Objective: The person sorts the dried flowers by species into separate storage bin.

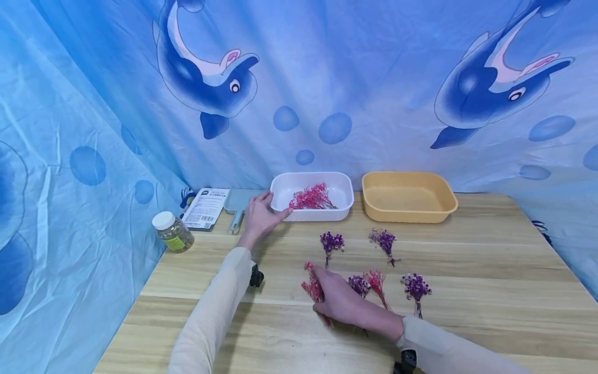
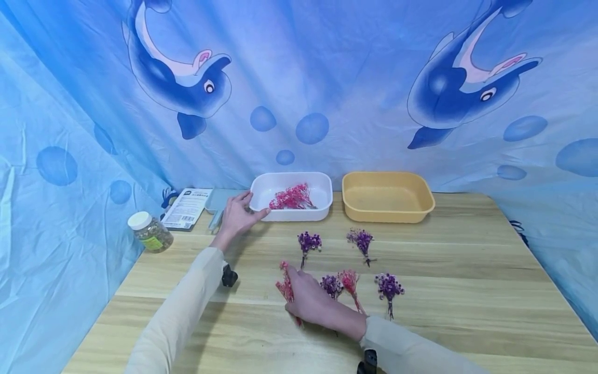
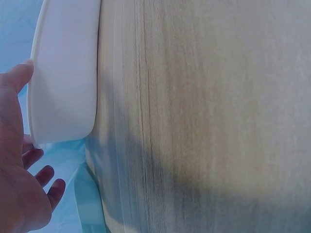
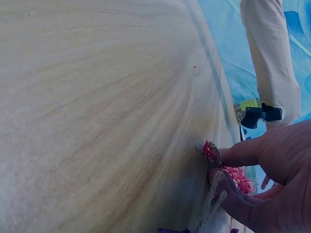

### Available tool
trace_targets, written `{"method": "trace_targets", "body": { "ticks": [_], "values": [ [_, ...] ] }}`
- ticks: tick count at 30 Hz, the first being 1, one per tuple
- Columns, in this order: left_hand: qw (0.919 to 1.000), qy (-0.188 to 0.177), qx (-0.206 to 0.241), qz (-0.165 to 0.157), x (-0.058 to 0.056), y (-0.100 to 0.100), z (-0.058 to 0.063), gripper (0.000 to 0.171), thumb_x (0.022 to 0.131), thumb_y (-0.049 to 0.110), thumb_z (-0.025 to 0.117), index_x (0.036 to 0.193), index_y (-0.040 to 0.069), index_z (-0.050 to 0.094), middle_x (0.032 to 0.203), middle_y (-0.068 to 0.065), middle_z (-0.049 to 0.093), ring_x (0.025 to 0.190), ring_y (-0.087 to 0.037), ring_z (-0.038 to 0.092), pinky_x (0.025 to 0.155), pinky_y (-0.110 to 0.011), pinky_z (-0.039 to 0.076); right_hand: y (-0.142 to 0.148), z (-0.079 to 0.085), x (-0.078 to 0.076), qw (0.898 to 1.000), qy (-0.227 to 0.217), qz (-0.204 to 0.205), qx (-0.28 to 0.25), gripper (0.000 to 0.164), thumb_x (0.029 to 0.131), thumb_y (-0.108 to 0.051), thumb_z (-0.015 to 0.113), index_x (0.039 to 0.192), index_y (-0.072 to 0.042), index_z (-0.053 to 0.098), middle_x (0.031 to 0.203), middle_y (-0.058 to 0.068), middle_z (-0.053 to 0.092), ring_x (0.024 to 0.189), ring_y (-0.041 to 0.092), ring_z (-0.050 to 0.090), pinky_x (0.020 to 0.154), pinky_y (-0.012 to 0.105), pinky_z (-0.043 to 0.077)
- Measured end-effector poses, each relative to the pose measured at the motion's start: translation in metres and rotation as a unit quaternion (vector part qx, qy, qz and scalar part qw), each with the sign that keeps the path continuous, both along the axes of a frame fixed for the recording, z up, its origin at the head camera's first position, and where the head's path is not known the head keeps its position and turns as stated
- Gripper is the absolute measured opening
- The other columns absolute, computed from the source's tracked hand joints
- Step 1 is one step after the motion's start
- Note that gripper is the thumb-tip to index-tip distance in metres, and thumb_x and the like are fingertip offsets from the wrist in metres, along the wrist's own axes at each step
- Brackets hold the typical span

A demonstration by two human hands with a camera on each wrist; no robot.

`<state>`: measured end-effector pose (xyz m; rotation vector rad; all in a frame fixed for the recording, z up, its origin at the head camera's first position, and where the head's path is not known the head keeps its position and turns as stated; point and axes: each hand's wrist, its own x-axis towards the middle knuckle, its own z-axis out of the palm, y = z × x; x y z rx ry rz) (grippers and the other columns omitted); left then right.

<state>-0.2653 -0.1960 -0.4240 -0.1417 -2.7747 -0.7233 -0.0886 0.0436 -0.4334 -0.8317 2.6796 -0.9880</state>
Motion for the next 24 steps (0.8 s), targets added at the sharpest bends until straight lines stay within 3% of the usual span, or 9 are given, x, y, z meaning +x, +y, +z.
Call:
{"method": "trace_targets", "body": {
  "ticks": [5, 8, 10, 12, 14, 16, 20, 24],
  "values": [
    [1.0000, -0.002, -0.003, 0.002, 0.000, 0.000, 0.000, 0.088, 0.082, 0.059, 0.072, 0.143, -0.001, 0.051, 0.149, -0.016, 0.048, 0.126, -0.037, 0.044, 0.103, -0.052, 0.038, -0.001, 0.001, 0.000, 1.000, -0.005, -0.001, -0.003, 0.086, 0.073, 0.000, 0.083, 0.144, 0.014, 0.037, 0.136, 0.031, 0.053, 0.109, 0.035, 0.063, 0.099, 0.043, 0.049],
    [1.0000, -0.003, -0.007, 0.003, 0.000, -0.001, -0.002, 0.089, 0.082, 0.060, 0.071, 0.144, -0.001, 0.051, 0.150, -0.016, 0.047, 0.127, -0.037, 0.043, 0.103, -0.052, 0.038, -0.002, 0.000, 0.001, 0.999, -0.028, -0.001, -0.017, 0.085, 0.074, 0.003, 0.080, 0.146, 0.013, 0.035, 0.137, 0.031, 0.052, 0.081, 0.019, 0.067, 0.087, 0.035, 0.056],
    [0.9999, -0.004, -0.010, 0.003, 0.000, -0.001, -0.002, 0.090, 0.082, 0.061, 0.070, 0.144, -0.001, 0.050, 0.150, -0.016, 0.047, 0.128, -0.037, 0.043, 0.103, -0.052, 0.038, -0.002, 0.000, 0.002, 0.998, -0.047, 0.000, -0.031, 0.085, 0.075, 0.007, 0.077, 0.148, 0.012, 0.033, 0.139, 0.032, 0.050, 0.061, 0.010, 0.062, 0.072, 0.027, 0.058],
    [0.9999, -0.005, -0.012, 0.004, 0.000, -0.001, -0.002, 0.090, 0.082, 0.061, 0.070, 0.144, 0.000, 0.050, 0.150, -0.015, 0.047, 0.129, -0.037, 0.042, 0.104, -0.051, 0.037, -0.002, 0.000, 0.003, 0.998, -0.051, 0.002, -0.037, 0.084, 0.076, 0.008, 0.076, 0.148, 0.011, 0.033, 0.140, 0.032, 0.049, 0.052, 0.006, 0.056, 0.064, 0.022, 0.057],
    [0.9999, -0.003, -0.013, 0.004, 0.000, -0.001, -0.002, 0.090, 0.082, 0.061, 0.070, 0.144, -0.001, 0.050, 0.150, -0.016, 0.047, 0.129, -0.037, 0.042, 0.103, -0.052, 0.037, -0.003, 0.000, 0.003, 0.998, -0.046, 0.004, -0.038, 0.082, 0.076, 0.009, 0.075, 0.148, 0.011, 0.035, 0.137, 0.031, 0.052, 0.054, 0.007, 0.058, 0.060, 0.021, 0.056],
    [0.9999, -0.001, -0.012, 0.003, 0.000, -0.001, -0.002, 0.089, 0.082, 0.060, 0.071, 0.143, -0.001, 0.051, 0.149, -0.016, 0.048, 0.128, -0.037, 0.043, 0.102, -0.052, 0.038, -0.003, 0.000, 0.003, 0.999, -0.023, 0.006, -0.029, 0.080, 0.076, 0.007, 0.076, 0.146, 0.010, 0.037, 0.134, 0.028, 0.055, 0.063, 0.008, 0.059, 0.066, 0.019, 0.055],
    [0.9999, 0.004, -0.011, 0.001, 0.001, 0.000, 0.000, 0.088, 0.082, 0.059, 0.072, 0.142, -0.001, 0.052, 0.148, -0.016, 0.049, 0.125, -0.038, 0.045, 0.100, -0.052, 0.040, -0.002, 0.005, 0.003, 0.999, -0.023, 0.012, -0.045, 0.079, 0.077, 0.008, 0.075, 0.147, 0.008, 0.038, 0.107, 0.013, 0.065, 0.066, 0.008, 0.057, 0.058, 0.019, 0.054],
    [0.9999, 0.005, -0.010, 0.000, 0.001, 0.000, 0.000, 0.088, 0.081, 0.060, 0.072, 0.142, -0.001, 0.052, 0.148, -0.016, 0.049, 0.125, -0.038, 0.045, 0.098, -0.052, 0.041, 0.001, 0.013, 0.001, 0.996, -0.036, 0.021, -0.075, 0.078, 0.079, 0.009, 0.075, 0.148, 0.005, 0.038, 0.082, -0.002, 0.056, 0.059, 0.006, 0.053, 0.049, 0.019, 0.051]
  ]
}}
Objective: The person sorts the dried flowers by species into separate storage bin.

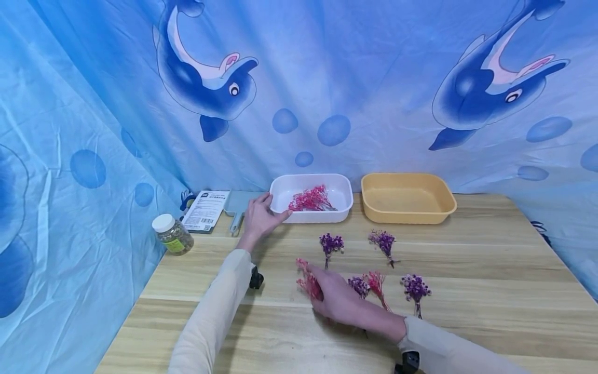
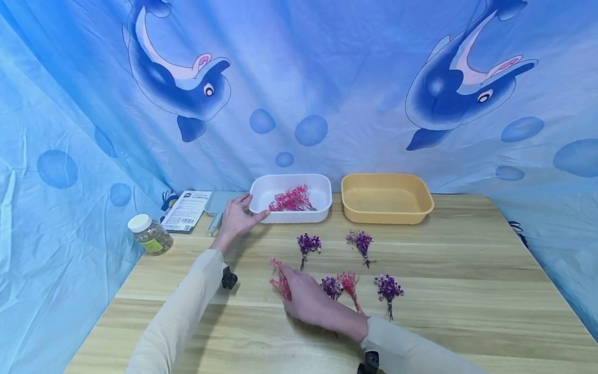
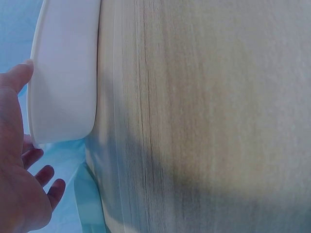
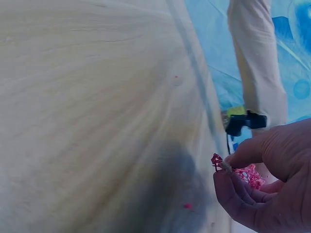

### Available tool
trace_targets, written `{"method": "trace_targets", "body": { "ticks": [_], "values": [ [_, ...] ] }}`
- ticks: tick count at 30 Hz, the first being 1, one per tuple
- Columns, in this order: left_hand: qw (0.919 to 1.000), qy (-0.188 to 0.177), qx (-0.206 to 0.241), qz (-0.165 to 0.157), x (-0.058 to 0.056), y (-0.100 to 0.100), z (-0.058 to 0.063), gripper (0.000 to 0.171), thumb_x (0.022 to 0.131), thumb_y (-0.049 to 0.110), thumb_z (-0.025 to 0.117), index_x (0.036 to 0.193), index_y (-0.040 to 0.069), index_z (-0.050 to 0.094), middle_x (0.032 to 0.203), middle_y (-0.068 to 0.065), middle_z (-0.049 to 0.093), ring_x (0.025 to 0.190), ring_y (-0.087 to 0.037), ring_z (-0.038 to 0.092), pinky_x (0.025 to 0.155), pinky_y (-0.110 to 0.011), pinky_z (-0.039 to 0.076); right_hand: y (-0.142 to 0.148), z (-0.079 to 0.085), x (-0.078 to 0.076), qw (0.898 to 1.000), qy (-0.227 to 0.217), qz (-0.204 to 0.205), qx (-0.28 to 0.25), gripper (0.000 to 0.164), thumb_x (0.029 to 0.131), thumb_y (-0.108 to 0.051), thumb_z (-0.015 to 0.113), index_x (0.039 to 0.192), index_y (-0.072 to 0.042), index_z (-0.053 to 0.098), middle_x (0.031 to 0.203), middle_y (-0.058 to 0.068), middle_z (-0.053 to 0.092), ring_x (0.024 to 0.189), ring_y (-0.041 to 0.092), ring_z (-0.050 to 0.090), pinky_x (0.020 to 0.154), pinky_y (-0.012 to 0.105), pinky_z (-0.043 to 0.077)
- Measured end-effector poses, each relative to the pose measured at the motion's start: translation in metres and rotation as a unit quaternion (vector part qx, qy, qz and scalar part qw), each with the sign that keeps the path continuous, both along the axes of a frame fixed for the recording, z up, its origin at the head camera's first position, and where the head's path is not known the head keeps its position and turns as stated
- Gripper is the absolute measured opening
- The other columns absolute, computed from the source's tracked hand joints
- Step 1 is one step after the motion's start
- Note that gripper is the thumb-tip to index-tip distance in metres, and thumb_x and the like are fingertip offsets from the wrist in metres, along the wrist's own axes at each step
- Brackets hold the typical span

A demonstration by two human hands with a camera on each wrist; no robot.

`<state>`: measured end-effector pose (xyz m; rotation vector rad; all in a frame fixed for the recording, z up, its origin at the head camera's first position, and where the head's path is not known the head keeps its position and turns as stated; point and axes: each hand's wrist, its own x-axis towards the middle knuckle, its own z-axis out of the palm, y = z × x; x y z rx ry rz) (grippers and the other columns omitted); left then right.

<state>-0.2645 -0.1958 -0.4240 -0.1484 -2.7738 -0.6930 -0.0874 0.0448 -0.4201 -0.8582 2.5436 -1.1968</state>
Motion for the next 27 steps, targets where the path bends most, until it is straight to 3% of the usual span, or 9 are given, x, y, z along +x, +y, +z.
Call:
{"method": "trace_targets", "body": {
  "ticks": [5, 18, 23, 27],
  "values": [
    [1.0000, 0.006, 0.002, -0.002, 0.000, 0.000, -0.001, 0.088, 0.081, 0.059, 0.072, 0.142, -0.002, 0.053, 0.147, -0.017, 0.050, 0.124, -0.039, 0.046, 0.098, -0.052, 0.041, 0.004, 0.012, -0.007, 1.000, 0.021, 0.000, 0.004, 0.077, 0.082, 0.002, 0.077, 0.148, 0.005, 0.038, 0.077, -0.005, 0.055, 0.058, 0.007, 0.053, 0.049, 0.021, 0.051],
    [1.0000, 0.002, 0.009, 0.001, 0.000, -0.001, -0.003, 0.090, 0.080, 0.060, 0.072, 0.143, -0.002, 0.051, 0.149, -0.016, 0.048, 0.126, -0.038, 0.044, 0.101, -0.052, 0.039, 0.018, 0.033, -0.030, 0.994, 0.111, 0.006, 0.005, 0.077, 0.078, 0.006, 0.079, 0.144, 0.009, 0.041, 0.092, 0.004, 0.062, 0.068, 0.009, 0.055, 0.060, 0.021, 0.053],
    [1.0000, 0.002, 0.007, 0.001, 0.000, -0.001, -0.002, 0.090, 0.080, 0.059, 0.072, 0.143, -0.003, 0.051, 0.149, -0.017, 0.048, 0.129, -0.039, 0.043, 0.103, -0.052, 0.039, 0.023, 0.038, -0.041, 0.993, 0.116, 0.006, 0.010, 0.080, 0.078, 0.005, 0.079, 0.146, 0.008, 0.038, 0.103, 0.012, 0.064, 0.066, 0.008, 0.054, 0.058, 0.022, 0.052],
    [1.0000, -0.001, 0.003, 0.001, 0.000, 0.000, -0.001, 0.089, 0.081, 0.058, 0.072, 0.143, -0.002, 0.051, 0.149, -0.016, 0.048, 0.129, -0.038, 0.043, 0.103, -0.051, 0.039, 0.029, 0.044, -0.054, 0.993, 0.114, -0.004, 0.025, 0.082, 0.080, 0.000, 0.080, 0.149, 0.004, 0.037, 0.100, 0.008, 0.064, 0.061, 0.008, 0.053, 0.058, 0.023, 0.052]
  ]
}}
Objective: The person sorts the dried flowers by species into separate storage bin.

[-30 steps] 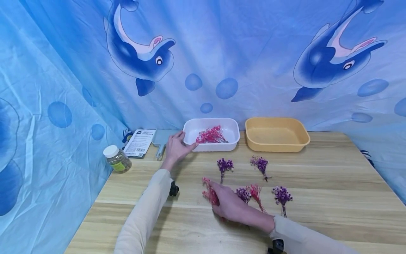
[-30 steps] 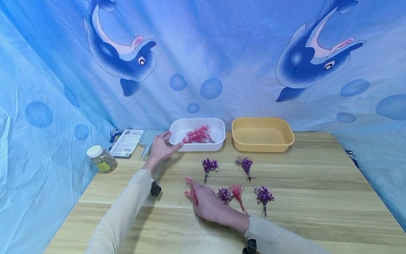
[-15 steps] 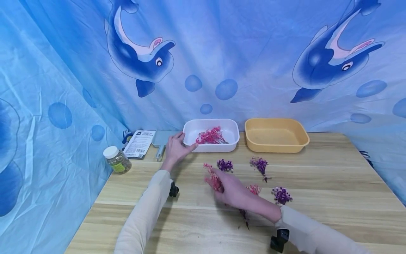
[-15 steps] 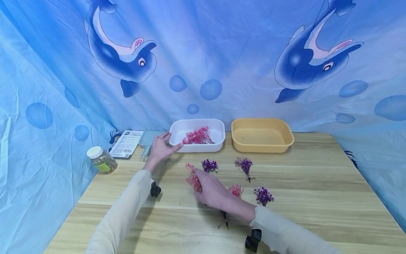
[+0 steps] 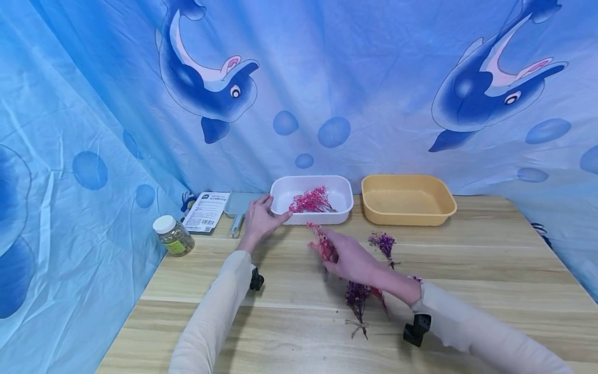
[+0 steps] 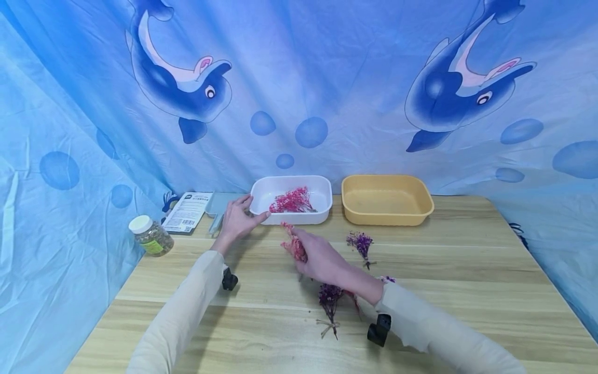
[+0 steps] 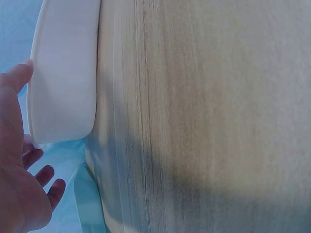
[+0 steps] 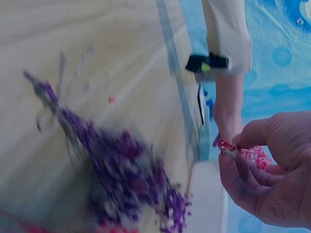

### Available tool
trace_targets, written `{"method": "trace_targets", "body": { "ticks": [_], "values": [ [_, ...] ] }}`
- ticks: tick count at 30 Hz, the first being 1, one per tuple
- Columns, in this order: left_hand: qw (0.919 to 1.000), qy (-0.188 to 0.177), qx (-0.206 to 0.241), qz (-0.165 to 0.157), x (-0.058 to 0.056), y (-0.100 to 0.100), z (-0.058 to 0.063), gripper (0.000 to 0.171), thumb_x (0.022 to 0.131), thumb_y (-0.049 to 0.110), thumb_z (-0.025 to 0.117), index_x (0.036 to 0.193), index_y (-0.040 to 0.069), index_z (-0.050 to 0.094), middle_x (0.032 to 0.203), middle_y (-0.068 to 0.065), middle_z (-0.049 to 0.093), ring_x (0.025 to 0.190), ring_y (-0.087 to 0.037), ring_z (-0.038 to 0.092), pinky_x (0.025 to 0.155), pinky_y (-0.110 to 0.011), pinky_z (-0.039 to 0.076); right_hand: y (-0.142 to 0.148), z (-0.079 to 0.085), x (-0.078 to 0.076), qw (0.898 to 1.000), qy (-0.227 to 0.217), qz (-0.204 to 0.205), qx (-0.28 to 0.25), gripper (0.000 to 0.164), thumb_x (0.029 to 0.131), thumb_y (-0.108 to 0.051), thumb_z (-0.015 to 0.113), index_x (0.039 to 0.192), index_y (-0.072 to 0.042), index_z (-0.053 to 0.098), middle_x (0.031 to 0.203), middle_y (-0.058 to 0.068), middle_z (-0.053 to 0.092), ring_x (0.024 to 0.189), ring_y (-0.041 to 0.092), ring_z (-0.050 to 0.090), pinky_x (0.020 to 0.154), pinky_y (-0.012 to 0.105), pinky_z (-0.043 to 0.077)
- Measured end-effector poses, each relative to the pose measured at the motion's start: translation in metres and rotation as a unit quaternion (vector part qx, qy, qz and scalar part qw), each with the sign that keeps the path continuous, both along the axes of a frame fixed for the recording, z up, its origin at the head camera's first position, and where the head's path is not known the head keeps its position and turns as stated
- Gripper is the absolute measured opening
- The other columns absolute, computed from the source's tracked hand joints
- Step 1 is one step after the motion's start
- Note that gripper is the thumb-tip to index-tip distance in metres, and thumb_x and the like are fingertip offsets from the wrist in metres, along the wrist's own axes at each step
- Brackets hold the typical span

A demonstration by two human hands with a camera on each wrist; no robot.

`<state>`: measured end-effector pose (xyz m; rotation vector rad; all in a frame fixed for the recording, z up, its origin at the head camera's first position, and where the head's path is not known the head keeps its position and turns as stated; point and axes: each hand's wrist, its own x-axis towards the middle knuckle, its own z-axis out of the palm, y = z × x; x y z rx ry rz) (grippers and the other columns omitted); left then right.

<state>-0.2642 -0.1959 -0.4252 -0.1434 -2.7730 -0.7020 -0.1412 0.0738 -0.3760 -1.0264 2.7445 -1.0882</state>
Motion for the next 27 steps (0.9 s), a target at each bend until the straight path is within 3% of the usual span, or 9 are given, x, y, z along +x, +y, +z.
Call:
{"method": "trace_targets", "body": {
  "ticks": [7, 16, 27],
  "values": [
    [1.0000, 0.006, -0.004, -0.002, 0.000, 0.000, 0.001, 0.085, 0.082, 0.055, 0.074, 0.142, -0.001, 0.053, 0.148, -0.016, 0.049, 0.127, -0.039, 0.044, 0.102, -0.052, 0.039, 0.011, 0.007, -0.031, 0.999, -0.033, -0.015, 0.003, 0.084, 0.082, 0.001, 0.077, 0.153, 0.000, 0.031, 0.073, 0.000, 0.059, 0.051, 0.012, 0.053, 0.046, 0.027, 0.051],
    [1.0000, -0.005, 0.000, 0.002, -0.001, -0.002, 0.001, 0.087, 0.082, 0.057, 0.074, 0.144, 0.000, 0.051, 0.149, -0.015, 0.048, 0.129, -0.038, 0.042, 0.104, -0.051, 0.037, 0.019, 0.015, -0.079, 0.997, 0.066, -0.035, 0.033, 0.078, 0.081, 0.000, 0.079, 0.146, 0.011, 0.037, 0.078, 0.004, 0.064, 0.063, 0.014, 0.060, 0.058, 0.027, 0.054],
    [0.9998, -0.017, 0.002, 0.005, -0.002, -0.001, -0.001, 0.092, 0.081, 0.060, 0.072, 0.146, 0.000, 0.048, 0.151, -0.014, 0.045, 0.130, -0.036, 0.041, 0.104, -0.051, 0.038, 0.010, 0.015, -0.120, 0.995, 0.043, -0.051, 0.068, 0.079, 0.085, -0.001, 0.075, 0.149, 0.010, 0.031, 0.076, 0.005, 0.062, 0.064, 0.017, 0.059, 0.059, 0.032, 0.053]
  ]
}}
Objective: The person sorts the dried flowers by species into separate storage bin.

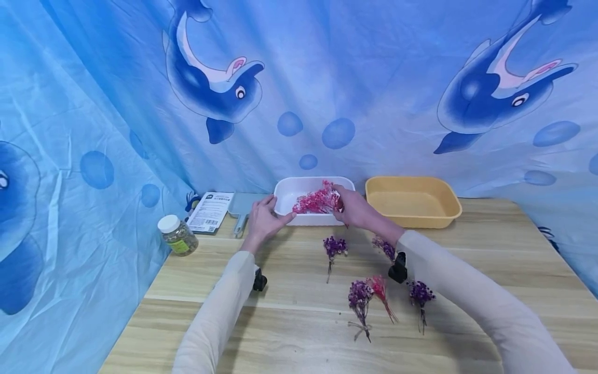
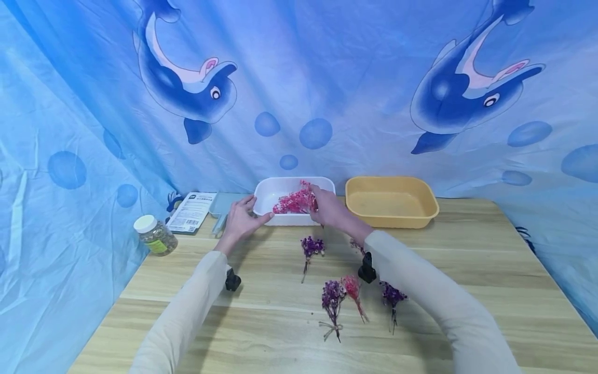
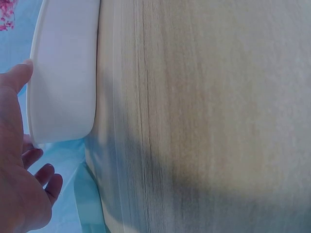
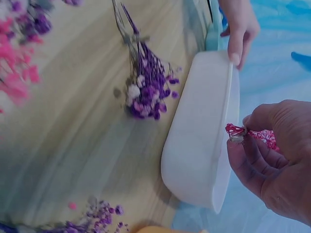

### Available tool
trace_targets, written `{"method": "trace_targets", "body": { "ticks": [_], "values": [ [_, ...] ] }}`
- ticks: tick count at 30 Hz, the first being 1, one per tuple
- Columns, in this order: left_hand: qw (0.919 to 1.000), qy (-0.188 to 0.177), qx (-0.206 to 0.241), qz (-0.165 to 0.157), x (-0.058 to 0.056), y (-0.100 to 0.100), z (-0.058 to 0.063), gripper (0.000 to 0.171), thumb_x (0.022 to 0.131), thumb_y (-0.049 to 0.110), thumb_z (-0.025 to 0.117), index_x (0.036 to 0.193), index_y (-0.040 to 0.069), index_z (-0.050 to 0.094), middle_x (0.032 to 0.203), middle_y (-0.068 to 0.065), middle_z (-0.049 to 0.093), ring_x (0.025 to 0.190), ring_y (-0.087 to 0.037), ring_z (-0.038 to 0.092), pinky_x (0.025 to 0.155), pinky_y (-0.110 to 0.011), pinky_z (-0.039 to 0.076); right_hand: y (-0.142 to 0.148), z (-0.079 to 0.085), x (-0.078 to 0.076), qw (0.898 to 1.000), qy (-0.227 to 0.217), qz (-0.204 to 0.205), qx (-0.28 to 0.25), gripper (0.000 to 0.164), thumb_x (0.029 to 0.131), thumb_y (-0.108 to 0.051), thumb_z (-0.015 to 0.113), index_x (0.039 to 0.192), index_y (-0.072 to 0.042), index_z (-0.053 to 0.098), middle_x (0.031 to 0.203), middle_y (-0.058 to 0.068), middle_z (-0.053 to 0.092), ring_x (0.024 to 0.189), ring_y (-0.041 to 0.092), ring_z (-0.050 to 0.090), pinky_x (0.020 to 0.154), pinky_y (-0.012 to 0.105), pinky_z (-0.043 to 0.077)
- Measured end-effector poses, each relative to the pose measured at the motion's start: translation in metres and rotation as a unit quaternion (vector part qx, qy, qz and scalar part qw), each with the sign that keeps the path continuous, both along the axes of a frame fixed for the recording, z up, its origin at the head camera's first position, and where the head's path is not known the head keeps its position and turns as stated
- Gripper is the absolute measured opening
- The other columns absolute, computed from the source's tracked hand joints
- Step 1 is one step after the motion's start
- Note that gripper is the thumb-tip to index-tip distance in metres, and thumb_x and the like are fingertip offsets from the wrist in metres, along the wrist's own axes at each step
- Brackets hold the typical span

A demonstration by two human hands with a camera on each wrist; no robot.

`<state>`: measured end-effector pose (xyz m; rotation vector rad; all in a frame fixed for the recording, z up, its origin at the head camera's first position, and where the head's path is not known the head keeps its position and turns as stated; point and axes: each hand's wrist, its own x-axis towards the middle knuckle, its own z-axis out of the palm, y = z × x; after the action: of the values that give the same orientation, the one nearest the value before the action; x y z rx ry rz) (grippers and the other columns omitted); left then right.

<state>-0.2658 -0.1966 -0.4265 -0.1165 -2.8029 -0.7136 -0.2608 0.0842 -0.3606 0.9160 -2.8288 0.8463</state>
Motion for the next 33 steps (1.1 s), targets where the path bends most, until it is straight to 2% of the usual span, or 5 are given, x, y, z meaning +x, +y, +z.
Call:
{"method": "trace_targets", "body": {
  "ticks": [6, 13, 22, 28, 33],
  "values": [
    [0.9999, -0.004, 0.008, 0.007, 0.000, 0.001, -0.001, 0.093, 0.080, 0.060, 0.073, 0.146, 0.000, 0.048, 0.152, -0.013, 0.045, 0.128, -0.035, 0.041, 0.101, -0.048, 0.040, -0.001, -0.002, -0.021, 1.000, -0.003, -0.019, 0.017, 0.081, 0.084, -0.001, 0.075, 0.150, 0.009, 0.030, 0.085, 0.012, 0.064, 0.070, 0.023, 0.059, 0.067, 0.037, 0.054],
    [1.0000, -0.002, 0.000, 0.006, 0.001, 0.002, 0.001, 0.092, 0.080, 0.059, 0.074, 0.145, 0.000, 0.049, 0.151, -0.015, 0.046, 0.122, -0.036, 0.044, 0.097, -0.046, 0.042, -0.002, -0.003, -0.041, 0.999, -0.017, -0.033, 0.030, 0.084, 0.082, -0.002, 0.076, 0.151, 0.008, 0.029, 0.130, 0.029, 0.057, 0.096, 0.036, 0.063, 0.090, 0.045, 0.053],
    [0.9999, 0.001, 0.012, 0.010, 0.003, 0.003, 0.001, 0.092, 0.079, 0.060, 0.074, 0.145, 0.000, 0.049, 0.151, -0.013, 0.046, 0.117, -0.033, 0.045, 0.092, -0.044, 0.043, -0.009, -0.005, -0.054, 0.997, -0.041, -0.048, 0.052, 0.083, 0.086, -0.007, 0.076, 0.153, 0.002, 0.027, 0.112, 0.023, 0.064, 0.088, 0.033, 0.064, 0.079, 0.042, 0.057],
    [0.9999, 0.005, 0.012, 0.009, 0.003, 0.003, 0.001, 0.091, 0.079, 0.059, 0.074, 0.144, 0.000, 0.050, 0.150, -0.014, 0.047, 0.116, -0.033, 0.045, 0.092, -0.043, 0.043, -0.010, -0.007, -0.057, 0.995, -0.050, -0.057, 0.070, 0.081, 0.088, -0.008, 0.075, 0.153, 0.002, 0.028, 0.130, 0.025, 0.058, 0.098, 0.035, 0.064, 0.083, 0.042, 0.056],
    [0.9999, 0.010, 0.009, 0.009, 0.002, 0.002, 0.000, 0.090, 0.079, 0.058, 0.074, 0.143, 0.000, 0.051, 0.149, -0.014, 0.048, 0.116, -0.033, 0.046, 0.091, -0.043, 0.043, -0.010, -0.011, -0.058, 0.993, -0.047, -0.056, 0.093, 0.077, 0.091, -0.010, 0.073, 0.152, 0.005, 0.028, 0.128, 0.027, 0.058, 0.093, 0.035, 0.065, 0.081, 0.042, 0.057]
  ]
}}
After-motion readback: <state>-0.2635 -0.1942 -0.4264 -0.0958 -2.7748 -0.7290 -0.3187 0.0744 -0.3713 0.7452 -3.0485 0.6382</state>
